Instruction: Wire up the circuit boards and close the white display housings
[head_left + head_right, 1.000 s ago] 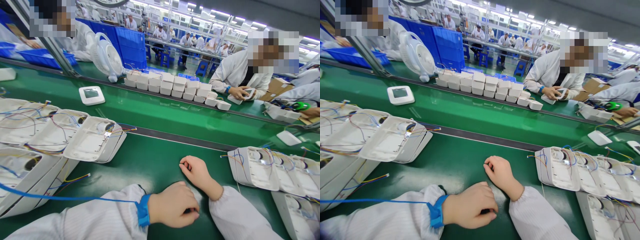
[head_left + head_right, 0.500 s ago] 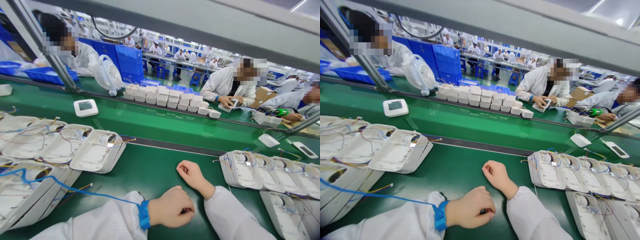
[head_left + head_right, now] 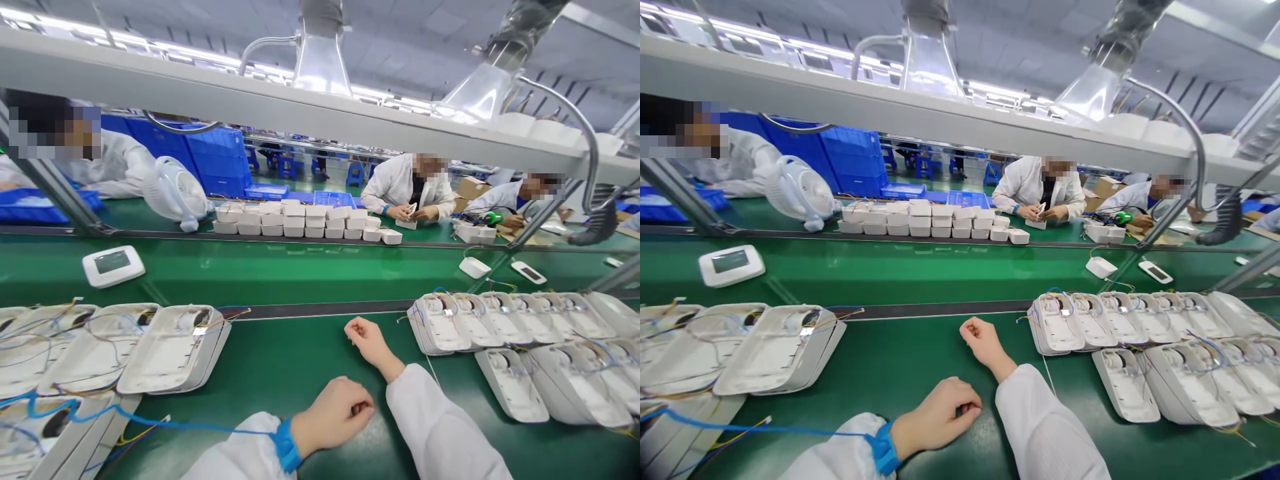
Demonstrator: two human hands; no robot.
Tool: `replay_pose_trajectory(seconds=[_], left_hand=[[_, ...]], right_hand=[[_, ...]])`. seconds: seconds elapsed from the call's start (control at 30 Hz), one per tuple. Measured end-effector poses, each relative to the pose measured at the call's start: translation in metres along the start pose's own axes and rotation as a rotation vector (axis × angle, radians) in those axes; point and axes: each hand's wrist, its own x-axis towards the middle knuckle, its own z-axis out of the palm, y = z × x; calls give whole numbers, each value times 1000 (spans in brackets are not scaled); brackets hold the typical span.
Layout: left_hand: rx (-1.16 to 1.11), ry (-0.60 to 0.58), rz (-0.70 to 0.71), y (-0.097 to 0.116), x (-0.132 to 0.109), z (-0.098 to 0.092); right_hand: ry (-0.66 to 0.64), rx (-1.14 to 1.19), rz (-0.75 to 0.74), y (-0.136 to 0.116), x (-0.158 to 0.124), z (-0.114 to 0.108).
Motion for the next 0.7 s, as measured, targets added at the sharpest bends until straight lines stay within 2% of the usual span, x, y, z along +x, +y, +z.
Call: replay_pose_trajectory(seconds=[0.13, 0.27, 0.47, 0.7], left_hand=[[-38, -20, 28, -1, -3, -4], [-53, -29, 61, -4, -6, -5], [-16, -26, 93, -8, -7, 2], [3, -15, 75, -12, -8, 6]], right_hand=[[-33, -17, -21, 3, -1, -1], [-56, -144, -87, -4, -8, 4], [-67, -421, -233, -13, -18, 19], [-109, -507, -293, -10, -16, 16]])
